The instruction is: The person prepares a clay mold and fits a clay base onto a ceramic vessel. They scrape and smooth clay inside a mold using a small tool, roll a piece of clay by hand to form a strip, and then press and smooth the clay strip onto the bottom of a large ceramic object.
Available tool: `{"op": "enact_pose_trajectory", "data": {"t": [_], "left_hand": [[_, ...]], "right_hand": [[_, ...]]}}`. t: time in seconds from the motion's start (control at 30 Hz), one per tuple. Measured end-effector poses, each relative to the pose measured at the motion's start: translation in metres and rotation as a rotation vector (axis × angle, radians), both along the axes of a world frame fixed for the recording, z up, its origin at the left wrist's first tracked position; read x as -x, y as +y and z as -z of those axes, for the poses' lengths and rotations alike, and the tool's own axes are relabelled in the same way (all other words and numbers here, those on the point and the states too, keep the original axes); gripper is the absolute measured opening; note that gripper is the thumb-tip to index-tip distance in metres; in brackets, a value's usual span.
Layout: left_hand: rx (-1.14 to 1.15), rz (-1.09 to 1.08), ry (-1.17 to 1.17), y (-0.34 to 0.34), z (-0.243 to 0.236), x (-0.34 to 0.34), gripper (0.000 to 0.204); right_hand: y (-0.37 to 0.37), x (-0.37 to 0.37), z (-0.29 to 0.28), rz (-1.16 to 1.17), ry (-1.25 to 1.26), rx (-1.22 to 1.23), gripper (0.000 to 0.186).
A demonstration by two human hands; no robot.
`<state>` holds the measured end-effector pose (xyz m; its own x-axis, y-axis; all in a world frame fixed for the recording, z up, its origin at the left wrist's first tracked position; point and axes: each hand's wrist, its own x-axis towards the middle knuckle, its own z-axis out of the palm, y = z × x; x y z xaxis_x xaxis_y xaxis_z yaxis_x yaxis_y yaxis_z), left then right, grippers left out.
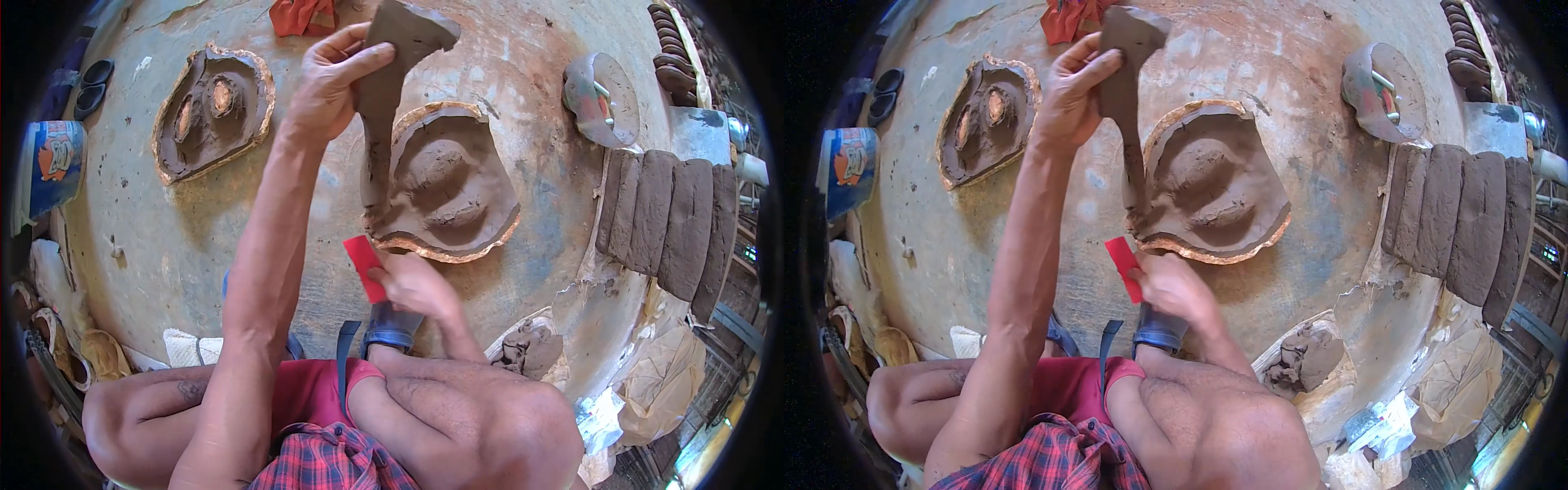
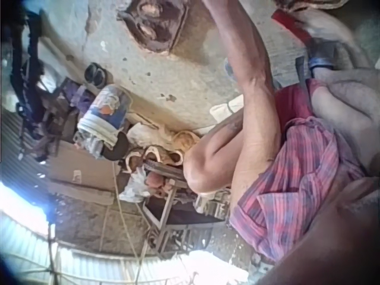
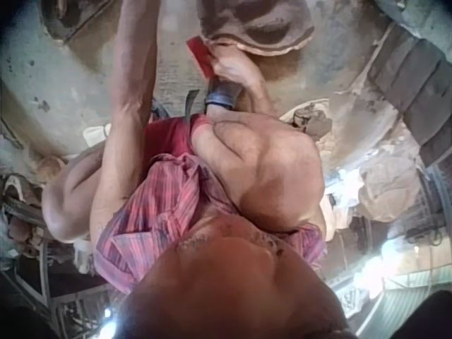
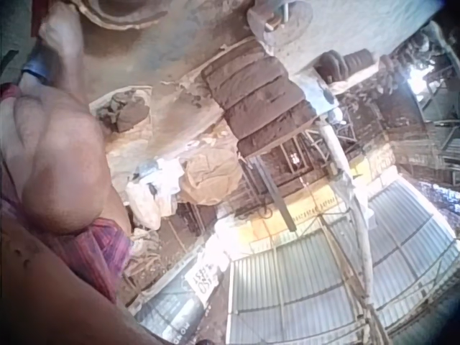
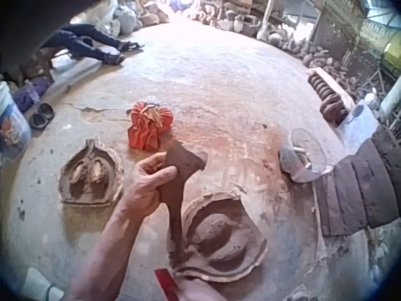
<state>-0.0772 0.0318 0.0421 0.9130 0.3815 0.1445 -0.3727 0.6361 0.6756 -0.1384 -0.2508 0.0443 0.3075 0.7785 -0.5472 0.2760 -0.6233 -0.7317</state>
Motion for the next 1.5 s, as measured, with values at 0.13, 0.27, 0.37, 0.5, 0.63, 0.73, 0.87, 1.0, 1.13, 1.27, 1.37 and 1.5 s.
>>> {"op": "enact_pose_trajectory", "data": {"t": [0.13,0.27,0.37,0.5,0.63,0.73,0.87,1.0,1.13,1.27,1.37,1.5], "left_hand": [[-0.2,-0.116,0.042,-0.007,-0.052,0.006,0.033],[-0.582,0.079,0.1,-0.071,-0.141,-0.026,0.049],[-0.605,0.297,-0.15,-0.099,-0.164,-0.046,0.066],[-0.658,0.206,0.066,-0.089,-0.147,-0.053,0.049],[-1.125,0.208,0.671,-0.034,-0.016,0.017,0.065],[-0.773,0.645,1.072,-0.051,0.024,0.073,0.05],[-0.916,0.377,0.905,-0.067,0.052,0.103,0.054],[-0.741,0.436,1.014,-0.067,0.042,0.1,0.075],[-0.778,0.389,0.927,-0.067,0.072,0.088,0.076],[-0.7,0.339,0.957,-0.071,0.071,0.077,0.074],[-0.7,0.335,1.004,-0.071,0.08,0.076,0.074],[-0.571,0.314,0.933,-0.077,0.081,0.078,0.071]], "right_hand": [[-0.002,-0.043,-0.036,0.344,-0.157,-0.475,0.033],[0.002,-0.081,-0.087,0.815,-0.1,-0.915,0.036],[-0.044,-0.105,-0.089,0.88,-0.582,-0.887,0.039],[-0.134,-0.105,-0.136,0.881,-0.794,-1.0,0.041],[-0.302,-0.032,-0.167,1.258,-0.779,-0.571,0.042],[-0.366,0.033,-0.167,1.363,-0.705,-0.019,0.036],[-0.349,0.065,-0.133,0.979,-0.841,0.676,0.028],[-0.298,0.025,-0.147,0.965,-0.74,0.85,0.033],[-0.224,-0.052,-0.099,1.165,-0.673,0.053,0.028],[-0.084,-0.12,-0.036,1.0,-0.302,-0.305,0.026],[-0.015,-0.153,-0.003,0.917,-0.272,-0.203,0.027],[0.023,-0.169,0.023,0.967,-0.363,-0.161,0.027]]}}
